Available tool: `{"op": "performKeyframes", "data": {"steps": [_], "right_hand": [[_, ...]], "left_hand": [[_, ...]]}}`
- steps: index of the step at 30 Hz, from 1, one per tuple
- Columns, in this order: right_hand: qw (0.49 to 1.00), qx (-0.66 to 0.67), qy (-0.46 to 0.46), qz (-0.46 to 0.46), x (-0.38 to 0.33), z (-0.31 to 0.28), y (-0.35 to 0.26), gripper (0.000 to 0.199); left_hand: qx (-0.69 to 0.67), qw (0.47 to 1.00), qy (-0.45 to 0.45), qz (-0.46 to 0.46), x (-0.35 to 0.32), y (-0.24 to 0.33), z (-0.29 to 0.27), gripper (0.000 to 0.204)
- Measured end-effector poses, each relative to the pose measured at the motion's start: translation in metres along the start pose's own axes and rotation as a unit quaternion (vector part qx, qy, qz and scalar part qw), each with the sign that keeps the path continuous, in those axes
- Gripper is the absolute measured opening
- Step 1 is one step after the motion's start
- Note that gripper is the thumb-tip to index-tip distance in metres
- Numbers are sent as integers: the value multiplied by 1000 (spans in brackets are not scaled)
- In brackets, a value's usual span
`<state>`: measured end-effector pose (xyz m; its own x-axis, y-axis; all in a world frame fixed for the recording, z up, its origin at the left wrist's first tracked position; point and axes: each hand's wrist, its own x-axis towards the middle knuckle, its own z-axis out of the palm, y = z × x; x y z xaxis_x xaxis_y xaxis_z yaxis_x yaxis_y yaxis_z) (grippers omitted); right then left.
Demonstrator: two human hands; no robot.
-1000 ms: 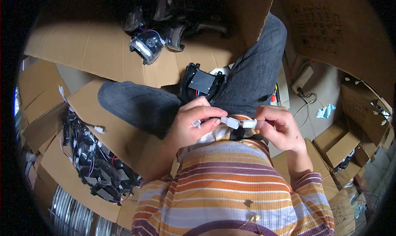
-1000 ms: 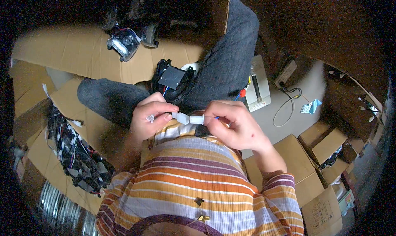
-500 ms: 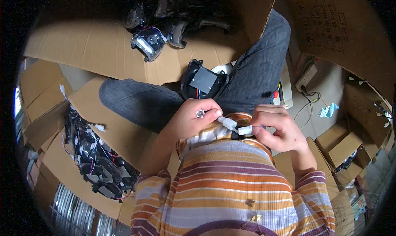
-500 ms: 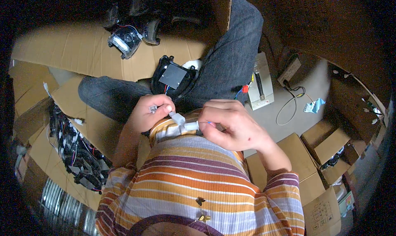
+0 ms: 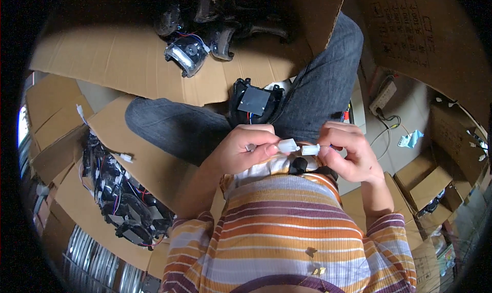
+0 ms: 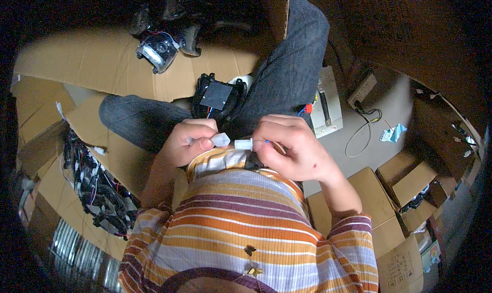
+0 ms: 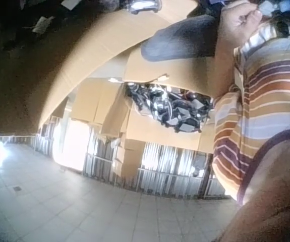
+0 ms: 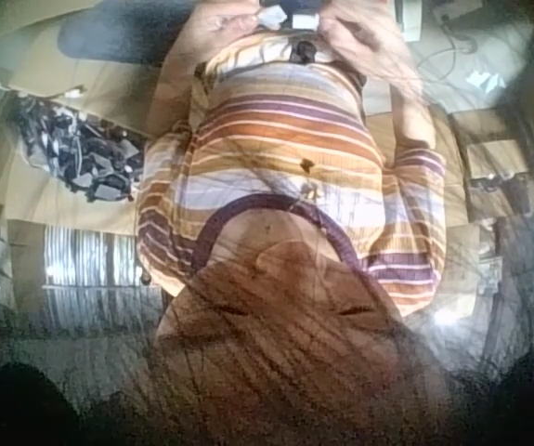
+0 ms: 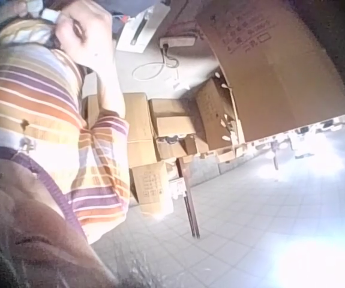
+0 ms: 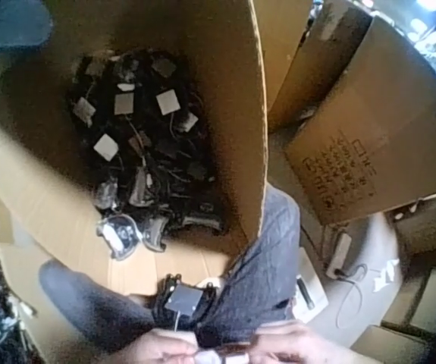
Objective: The person sorts electronic components, headlight assemblies, and wiring harnesses by hand, moving them between large cardboard boxes.
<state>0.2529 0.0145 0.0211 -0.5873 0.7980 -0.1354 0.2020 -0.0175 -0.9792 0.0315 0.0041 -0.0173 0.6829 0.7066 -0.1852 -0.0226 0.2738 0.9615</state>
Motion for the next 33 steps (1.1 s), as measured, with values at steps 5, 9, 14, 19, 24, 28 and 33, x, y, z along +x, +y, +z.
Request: {"op": "performKeyframes", "data": {"steps": [5,9,14,19,24,28,33], "right_hand": [[998,53,-27,17,3,1,-3,4],[995,88,-51,21,3,3,-5,5],[998,15,-35,56,-2,9,-8,7],[993,15,-16,112,1,8,-8,8],[988,57,-32,138,5,1,-11,12],[986,100,70,116,-8,-14,-4,10],[986,70,31,147,-15,-8,8,11]], "left_hand": [[-40,996,-52,63,5,-1,-3,9],[-56,994,-72,54,6,-1,-1,8],[15,996,-70,49,5,2,-1,9],[35,997,-57,-24,16,13,-2,11],[46,996,-38,-63,11,25,-5,12],[124,968,211,-56,-48,60,-9,22],[261,854,446,53,-186,153,-3,33]]}}
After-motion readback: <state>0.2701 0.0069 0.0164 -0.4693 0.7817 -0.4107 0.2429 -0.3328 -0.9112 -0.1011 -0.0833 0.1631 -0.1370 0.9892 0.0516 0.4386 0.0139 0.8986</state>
